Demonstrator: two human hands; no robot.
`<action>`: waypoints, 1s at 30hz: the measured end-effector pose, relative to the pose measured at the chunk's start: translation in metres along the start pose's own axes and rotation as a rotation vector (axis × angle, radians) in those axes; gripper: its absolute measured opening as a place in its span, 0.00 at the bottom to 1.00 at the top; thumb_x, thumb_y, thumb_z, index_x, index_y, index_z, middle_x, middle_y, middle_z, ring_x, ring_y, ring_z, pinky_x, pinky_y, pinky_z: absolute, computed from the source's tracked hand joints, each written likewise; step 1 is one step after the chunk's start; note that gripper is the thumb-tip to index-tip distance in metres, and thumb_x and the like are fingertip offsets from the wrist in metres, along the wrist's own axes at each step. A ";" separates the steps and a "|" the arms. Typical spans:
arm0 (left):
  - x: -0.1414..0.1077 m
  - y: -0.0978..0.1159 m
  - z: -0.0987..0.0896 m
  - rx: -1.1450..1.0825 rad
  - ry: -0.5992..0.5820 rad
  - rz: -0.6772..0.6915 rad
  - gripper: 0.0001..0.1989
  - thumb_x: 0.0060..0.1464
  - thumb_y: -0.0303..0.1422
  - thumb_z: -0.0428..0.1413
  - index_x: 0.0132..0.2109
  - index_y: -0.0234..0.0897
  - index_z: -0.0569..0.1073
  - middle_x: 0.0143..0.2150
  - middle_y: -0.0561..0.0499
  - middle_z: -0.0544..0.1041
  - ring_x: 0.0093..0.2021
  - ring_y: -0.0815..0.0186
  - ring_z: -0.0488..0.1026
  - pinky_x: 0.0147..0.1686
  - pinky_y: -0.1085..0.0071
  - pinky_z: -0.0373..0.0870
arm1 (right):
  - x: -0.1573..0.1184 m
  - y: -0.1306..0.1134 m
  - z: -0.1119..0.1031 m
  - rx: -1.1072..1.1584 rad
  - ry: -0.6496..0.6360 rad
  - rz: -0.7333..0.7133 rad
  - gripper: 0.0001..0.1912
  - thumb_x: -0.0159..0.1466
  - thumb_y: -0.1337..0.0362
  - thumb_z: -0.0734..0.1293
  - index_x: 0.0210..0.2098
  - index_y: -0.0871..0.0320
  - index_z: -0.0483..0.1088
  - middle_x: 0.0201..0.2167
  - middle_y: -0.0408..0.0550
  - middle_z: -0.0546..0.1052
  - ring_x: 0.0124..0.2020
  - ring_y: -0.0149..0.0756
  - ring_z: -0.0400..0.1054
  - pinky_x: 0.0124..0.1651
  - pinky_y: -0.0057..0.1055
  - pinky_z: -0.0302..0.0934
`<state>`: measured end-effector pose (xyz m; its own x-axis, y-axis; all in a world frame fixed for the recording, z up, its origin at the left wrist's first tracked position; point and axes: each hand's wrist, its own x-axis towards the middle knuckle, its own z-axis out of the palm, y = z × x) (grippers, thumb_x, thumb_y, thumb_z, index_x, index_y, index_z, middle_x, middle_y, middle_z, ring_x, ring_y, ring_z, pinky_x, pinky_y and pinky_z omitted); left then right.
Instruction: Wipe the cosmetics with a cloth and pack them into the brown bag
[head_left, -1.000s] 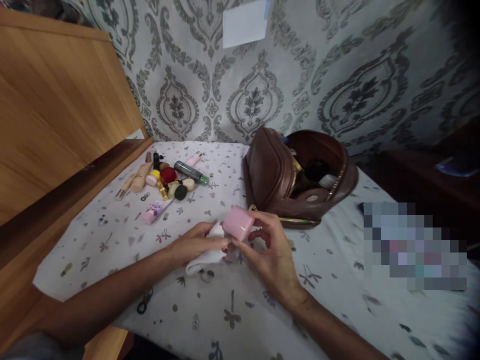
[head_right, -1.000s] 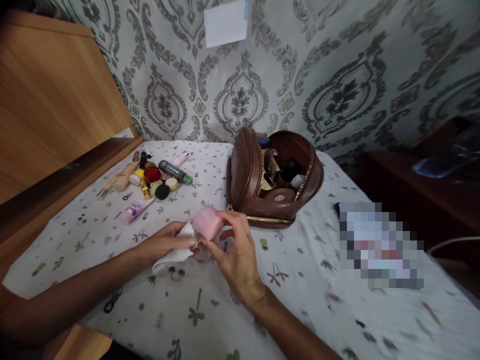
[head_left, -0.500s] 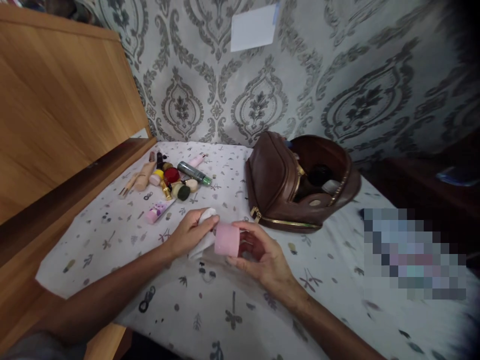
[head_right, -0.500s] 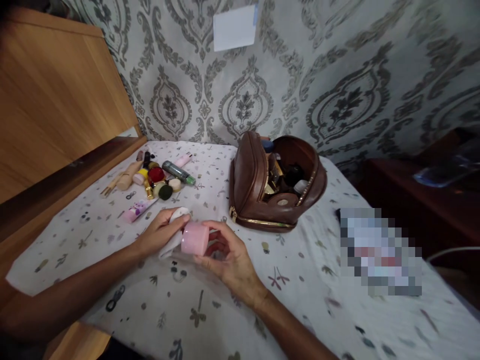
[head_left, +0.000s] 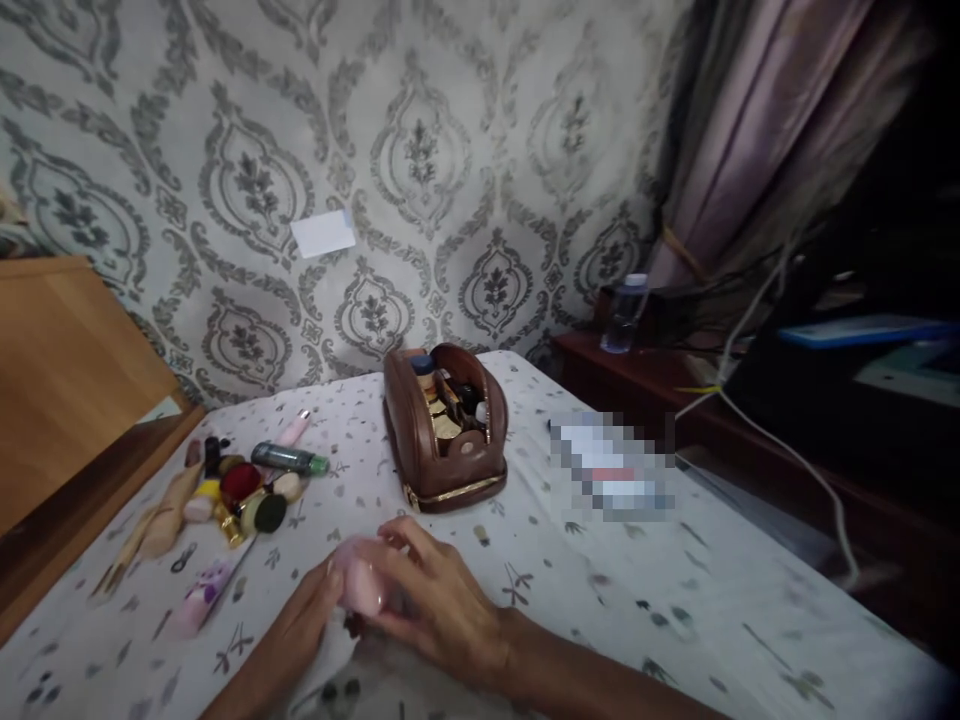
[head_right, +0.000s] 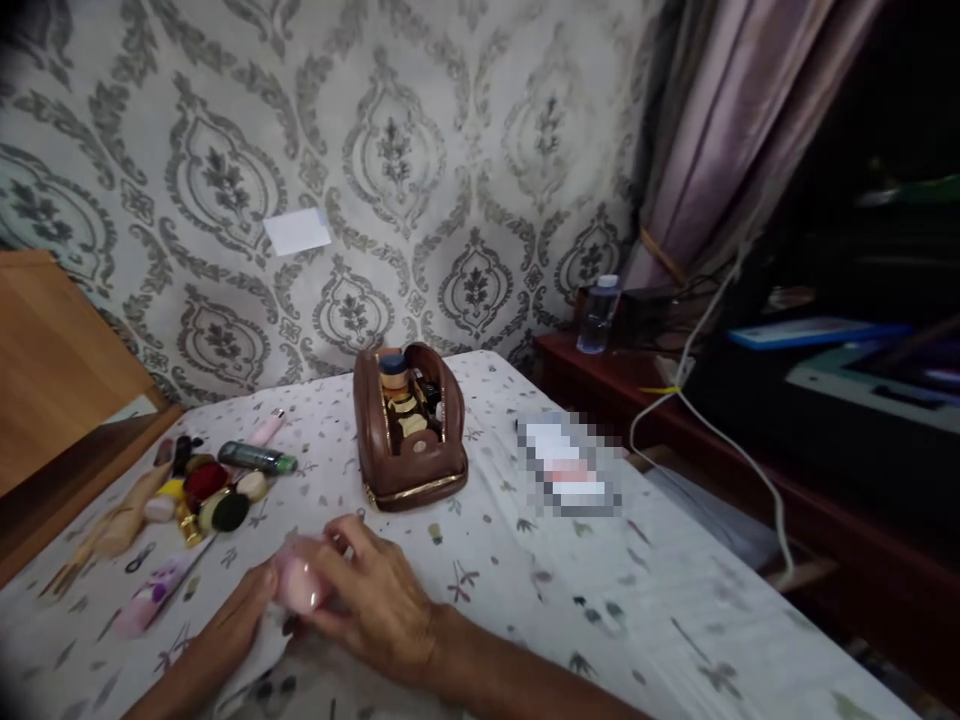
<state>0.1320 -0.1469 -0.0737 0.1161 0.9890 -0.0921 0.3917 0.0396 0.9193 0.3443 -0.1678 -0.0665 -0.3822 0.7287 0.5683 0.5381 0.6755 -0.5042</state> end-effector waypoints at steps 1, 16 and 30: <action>-0.001 0.003 0.002 0.011 0.038 0.011 0.26 0.53 0.56 0.55 0.45 0.39 0.78 0.47 0.45 0.80 0.57 0.50 0.70 0.59 0.59 0.66 | -0.001 0.000 -0.001 -0.050 -0.009 -0.010 0.30 0.63 0.59 0.70 0.62 0.48 0.59 0.52 0.52 0.69 0.48 0.43 0.70 0.48 0.37 0.70; 0.003 0.021 0.010 0.093 -0.133 0.130 0.31 0.57 0.57 0.46 0.17 0.40 0.68 0.17 0.51 0.69 0.22 0.62 0.66 0.30 0.68 0.66 | 0.048 0.006 -0.103 0.158 0.213 -0.006 0.29 0.58 0.59 0.72 0.57 0.56 0.67 0.46 0.50 0.71 0.45 0.39 0.69 0.47 0.36 0.67; 0.024 0.013 -0.002 0.153 -0.262 0.019 0.33 0.52 0.64 0.44 0.18 0.44 0.72 0.15 0.49 0.70 0.20 0.57 0.68 0.29 0.61 0.71 | 0.156 0.068 -0.183 -0.382 0.036 0.482 0.30 0.60 0.54 0.69 0.59 0.60 0.67 0.51 0.55 0.76 0.50 0.46 0.70 0.49 0.35 0.62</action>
<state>0.1381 -0.1227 -0.0631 0.3482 0.9182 -0.1890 0.5179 -0.0204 0.8552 0.4585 -0.0290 0.1065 -0.0066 0.9331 0.3596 0.8778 0.1776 -0.4449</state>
